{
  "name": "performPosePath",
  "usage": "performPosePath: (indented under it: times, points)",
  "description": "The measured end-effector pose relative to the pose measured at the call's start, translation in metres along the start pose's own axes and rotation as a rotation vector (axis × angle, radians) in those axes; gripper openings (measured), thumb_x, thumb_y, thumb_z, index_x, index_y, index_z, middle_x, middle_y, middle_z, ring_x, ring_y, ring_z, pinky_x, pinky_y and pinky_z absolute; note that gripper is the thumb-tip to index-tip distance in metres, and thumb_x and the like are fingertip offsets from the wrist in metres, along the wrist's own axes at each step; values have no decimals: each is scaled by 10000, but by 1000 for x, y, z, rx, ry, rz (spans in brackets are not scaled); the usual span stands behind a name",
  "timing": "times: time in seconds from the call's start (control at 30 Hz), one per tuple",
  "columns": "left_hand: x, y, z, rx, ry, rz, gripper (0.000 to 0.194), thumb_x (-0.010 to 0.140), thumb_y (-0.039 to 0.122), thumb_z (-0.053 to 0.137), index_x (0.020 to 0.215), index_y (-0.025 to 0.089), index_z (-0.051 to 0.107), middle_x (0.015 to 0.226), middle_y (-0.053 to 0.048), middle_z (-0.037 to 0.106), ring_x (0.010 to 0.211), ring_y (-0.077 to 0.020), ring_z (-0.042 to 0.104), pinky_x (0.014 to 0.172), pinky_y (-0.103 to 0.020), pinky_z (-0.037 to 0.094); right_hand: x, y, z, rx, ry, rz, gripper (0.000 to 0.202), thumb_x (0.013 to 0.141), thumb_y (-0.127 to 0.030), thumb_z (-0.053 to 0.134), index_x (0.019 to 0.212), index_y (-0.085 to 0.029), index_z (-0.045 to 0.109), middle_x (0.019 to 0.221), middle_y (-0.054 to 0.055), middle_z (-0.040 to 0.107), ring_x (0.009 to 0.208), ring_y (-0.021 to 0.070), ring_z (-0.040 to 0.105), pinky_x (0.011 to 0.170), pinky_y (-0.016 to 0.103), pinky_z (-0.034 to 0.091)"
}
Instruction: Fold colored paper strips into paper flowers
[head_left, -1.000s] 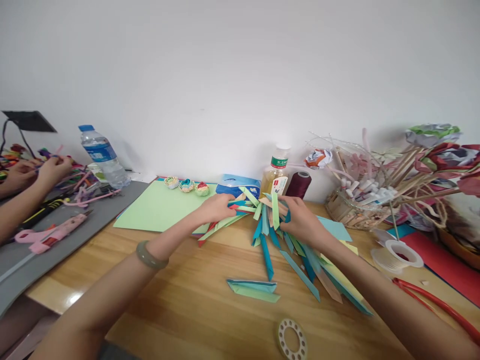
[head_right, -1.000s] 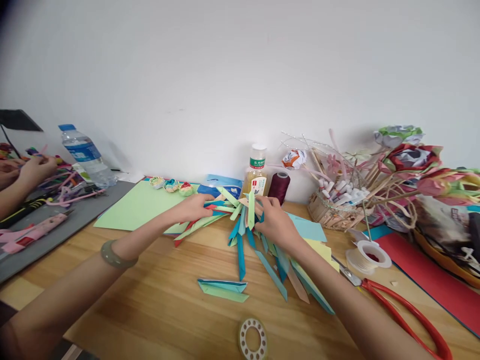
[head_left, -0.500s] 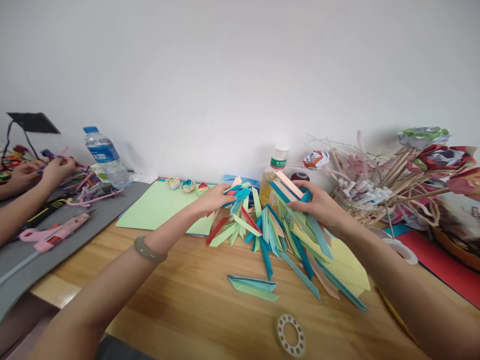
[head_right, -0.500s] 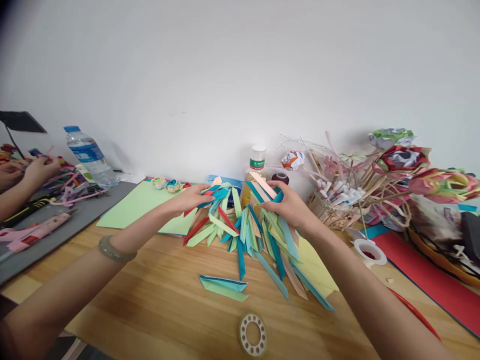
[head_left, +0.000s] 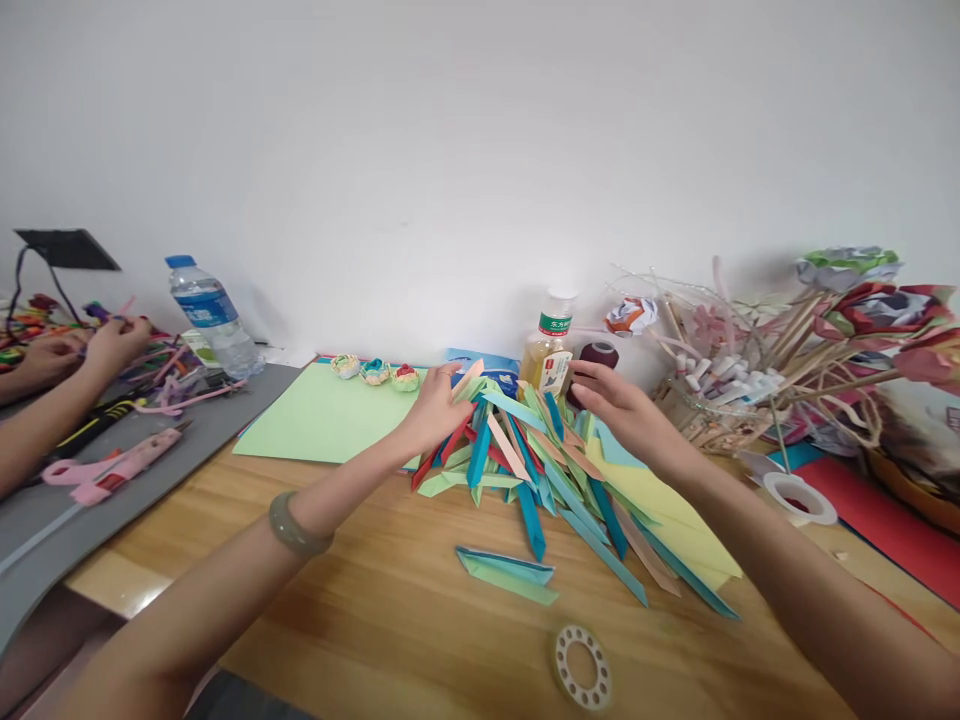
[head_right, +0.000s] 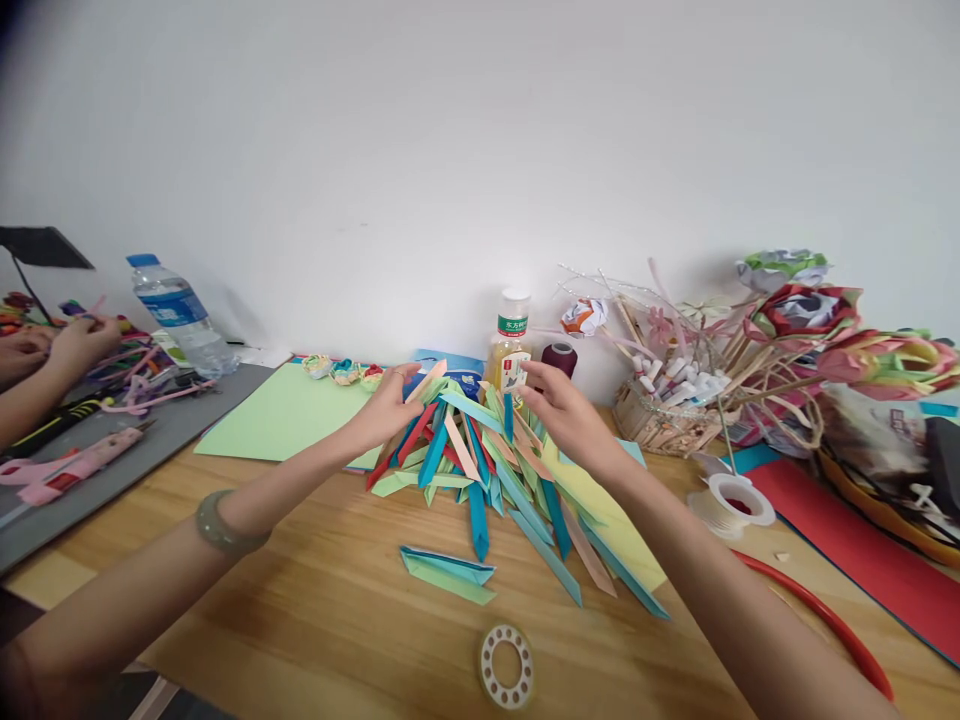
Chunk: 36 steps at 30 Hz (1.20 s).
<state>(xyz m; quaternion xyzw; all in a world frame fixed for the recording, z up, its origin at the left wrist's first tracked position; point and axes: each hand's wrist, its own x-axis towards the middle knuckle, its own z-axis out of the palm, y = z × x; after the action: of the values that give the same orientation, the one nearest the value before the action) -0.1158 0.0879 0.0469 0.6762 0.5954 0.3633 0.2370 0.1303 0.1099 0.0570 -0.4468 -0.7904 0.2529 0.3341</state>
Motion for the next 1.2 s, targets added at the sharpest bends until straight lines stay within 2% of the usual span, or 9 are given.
performPosePath:
  times: [0.1,0.23,0.37,0.43,0.53,0.63,0.83,1.03,1.2]
  points:
    - [-13,12,-3,69,-13,171,630,667,90,499,1276,194,376,1368,-101,376,1319,-232,280,1096,-409,232,-20,10,-16,-98,27,58,450,866,-466,428,1219,-190,468,1123,122,609,1018,245,600,821,396,511]
    - [-23,34,11,332,-360,662,584,710,137,526,1280,209,418,1361,-87,440,1359,-250,199,1107,-443,198,-70,22,-19,-423,42,57,563,788,-573,509,1186,-176,518,1112,152,598,1017,327,579,819,491,488]
    - [-16,48,52,473,-632,817,842,722,325,602,1420,132,171,1515,-118,182,1403,-270,42,1116,-493,107,-122,30,3,-843,47,-27,652,776,-613,496,1179,-101,526,1126,210,603,1042,378,551,796,513,491]
    - [-10,50,68,545,-725,840,917,692,367,637,1425,123,144,1514,-146,166,1400,-301,55,1097,-539,87,-140,31,14,-900,8,-41,630,759,-582,546,1184,-117,531,1142,193,608,1042,363,555,778,484,508]
    - [-3,44,73,599,-702,884,664,721,275,643,1323,160,388,1381,-139,439,1361,-301,223,1087,-541,103,-152,27,22,-914,-43,-64,496,793,-485,559,1175,-168,545,1154,144,619,1037,331,563,798,469,509]
    - [-3,32,57,588,-644,927,441,764,111,560,1187,232,529,1214,-75,594,1331,-249,303,1086,-509,145,-153,22,20,-888,-60,-73,373,855,-363,499,1185,-194,537,1119,116,638,998,296,590,756,437,533]
    - [-11,9,25,639,-611,857,409,773,19,472,1078,253,611,1239,-58,587,1323,-217,331,1096,-484,177,-143,19,14,-827,-70,-16,335,870,-212,413,1178,-177,539,984,111,681,892,271,645,640,386,553]
    - [-15,0,19,626,-549,826,357,790,52,483,1054,244,629,1275,-64,566,1314,-224,350,1097,-517,188,-114,11,15,-500,-51,108,314,855,-283,436,1121,-183,571,924,89,710,749,255,681,616,377,538]
    - [-20,1,17,563,-536,830,438,715,79,505,1115,224,607,1306,-67,540,1325,-252,326,1106,-518,182,-80,6,11,-380,-35,60,292,914,-324,368,1117,-224,553,958,41,713,793,174,687,668,277,552]
